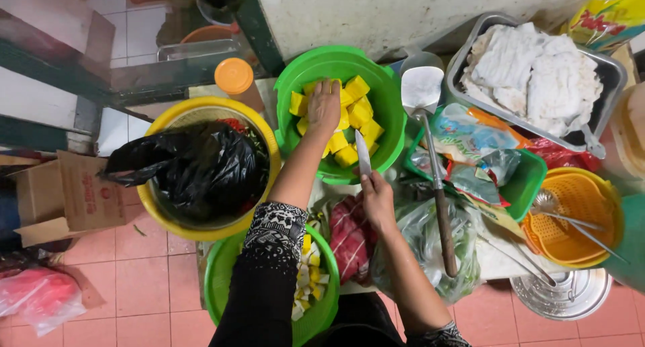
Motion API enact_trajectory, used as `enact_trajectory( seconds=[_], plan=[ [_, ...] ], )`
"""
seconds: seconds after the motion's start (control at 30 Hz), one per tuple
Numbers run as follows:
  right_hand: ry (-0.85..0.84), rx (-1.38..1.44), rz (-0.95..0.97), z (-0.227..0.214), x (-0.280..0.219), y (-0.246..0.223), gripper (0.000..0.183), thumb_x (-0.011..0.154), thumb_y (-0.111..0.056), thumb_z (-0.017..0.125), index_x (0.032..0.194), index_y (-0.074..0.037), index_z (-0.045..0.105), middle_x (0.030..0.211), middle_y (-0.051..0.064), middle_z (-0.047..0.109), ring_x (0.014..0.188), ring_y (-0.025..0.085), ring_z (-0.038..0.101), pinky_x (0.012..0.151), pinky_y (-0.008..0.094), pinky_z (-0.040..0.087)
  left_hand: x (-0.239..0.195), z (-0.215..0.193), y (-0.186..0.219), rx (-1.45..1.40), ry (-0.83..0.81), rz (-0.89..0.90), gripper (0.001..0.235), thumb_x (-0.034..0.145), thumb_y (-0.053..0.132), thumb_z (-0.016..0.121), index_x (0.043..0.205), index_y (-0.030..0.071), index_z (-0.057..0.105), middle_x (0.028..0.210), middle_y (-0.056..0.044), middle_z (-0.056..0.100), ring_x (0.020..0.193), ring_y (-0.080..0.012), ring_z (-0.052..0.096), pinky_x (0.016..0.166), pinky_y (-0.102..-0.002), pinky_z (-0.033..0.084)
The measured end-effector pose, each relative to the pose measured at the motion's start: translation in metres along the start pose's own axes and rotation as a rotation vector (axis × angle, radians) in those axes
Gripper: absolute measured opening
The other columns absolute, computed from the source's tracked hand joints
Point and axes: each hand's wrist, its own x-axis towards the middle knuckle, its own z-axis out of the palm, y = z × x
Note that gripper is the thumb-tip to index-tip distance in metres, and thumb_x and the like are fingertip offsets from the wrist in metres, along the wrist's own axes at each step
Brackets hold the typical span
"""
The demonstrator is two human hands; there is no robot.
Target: Cutting yellow tofu blocks into small cubes and placing them into a green colander.
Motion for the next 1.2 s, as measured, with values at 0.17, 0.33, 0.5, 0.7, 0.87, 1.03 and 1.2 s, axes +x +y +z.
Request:
enact_trajectory(
  seconds=[0.17, 0.33, 0.5, 0.7, 0.87, 1.03, 1.2],
  plan=[
    [-0.043, 0.056, -0.046, -0.003, 0.01, 0.011, 0.026, 0.106, -0.021, 0.054, 0.119, -0.007, 0.072, 0.073, -0.003, 0.059, 0.062, 0.007, 0.053, 0.057, 0.026, 0.045, 0.032, -0.036, 0.017, -0.086, -0.193, -0.055, 0.068, 0.074, 0.037, 0.084, 0.131, 0.008, 0.06, 0.131, -0.015, 0.058, 0.12, -0.034, 0.055, 0.097, -0.049, 0.05],
    [-0.078, 0.149, 0.048, -0.005, 0.011, 0.014, 0.026, 0.106, -0.021, 0.054, 0.117, -0.006, 0.072, 0.069, -0.003, 0.055, 0.057, 0.006, 0.046, 0.052, 0.026, 0.039, 0.046, -0.014, 0.0, 0.009, -0.372, -0.012, 0.05, 0.08, 0.035, 0.082, 0.122, 0.015, 0.065, 0.126, -0.013, 0.059, 0.117, -0.036, 0.059, 0.095, -0.047, 0.053],
    [-0.088, 0.118, -0.027, -0.006, 0.011, 0.007, 0.025, 0.107, -0.021, 0.055, 0.116, -0.005, 0.072, 0.067, -0.003, 0.054, 0.058, 0.006, 0.046, 0.053, 0.026, 0.04, 0.042, 0.018, -0.027, 0.071, -0.121, 0.183, 0.036, 0.092, 0.01, 0.074, 0.127, 0.007, 0.065, 0.117, -0.02, 0.065, 0.096, -0.0338, 0.07, 0.081, -0.043, 0.06],
    [-0.054, 0.033, -0.047, -0.001, 0.012, 0.006, 0.024, 0.106, -0.02, 0.054, 0.114, -0.005, 0.071, 0.064, 0.001, 0.059, 0.055, 0.009, 0.054, 0.053, 0.029, 0.045, 0.01, -0.098, -0.004, -1.177, 0.006, -0.615, 0.042, 0.105, 0.022, 0.074, 0.142, 0.004, 0.065, 0.098, -0.023, 0.066, 0.08, -0.0173, 0.054, 0.068, -0.033, 0.047],
    [0.028, -0.026, -0.131, 0.004, -0.023, -0.031, 0.023, 0.106, -0.02, 0.054, 0.117, -0.005, 0.068, 0.069, 0.003, 0.06, 0.058, 0.011, 0.056, 0.055, 0.03, 0.046, -0.071, -0.2, -0.002, -1.948, -0.024, -0.802, 0.042, 0.107, 0.026, 0.06, 0.142, 0.004, 0.056, 0.125, -0.005, 0.067, 0.105, -0.0148, 0.066, 0.078, -0.032, 0.058],
    [0.081, -0.149, -0.348, 0.017, -0.093, -0.063, 0.019, 0.105, -0.016, 0.056, 0.117, -0.003, 0.065, 0.08, 0.01, 0.06, 0.069, 0.019, 0.06, 0.065, 0.035, 0.049, -0.191, -0.264, -0.016, -2.157, -0.115, -0.635, 0.063, 0.093, 0.003, 0.069, 0.151, 0.012, 0.045, 0.136, -0.004, 0.062, 0.119, -0.0153, 0.064, 0.095, -0.032, 0.057],
    [0.022, -0.288, -0.602, 0.046, -0.155, -0.057, 0.017, 0.099, -0.009, 0.062, 0.112, 0.001, 0.063, 0.093, 0.018, 0.06, 0.083, 0.036, 0.063, 0.074, 0.042, 0.051, -0.303, -0.315, -0.046, -1.891, -0.336, -0.63, 0.07, 0.088, -0.006, 0.07, 0.152, 0.004, 0.044, 0.131, -0.011, 0.065, 0.113, -0.0213, 0.068, 0.098, -0.033, 0.056]
  ],
)
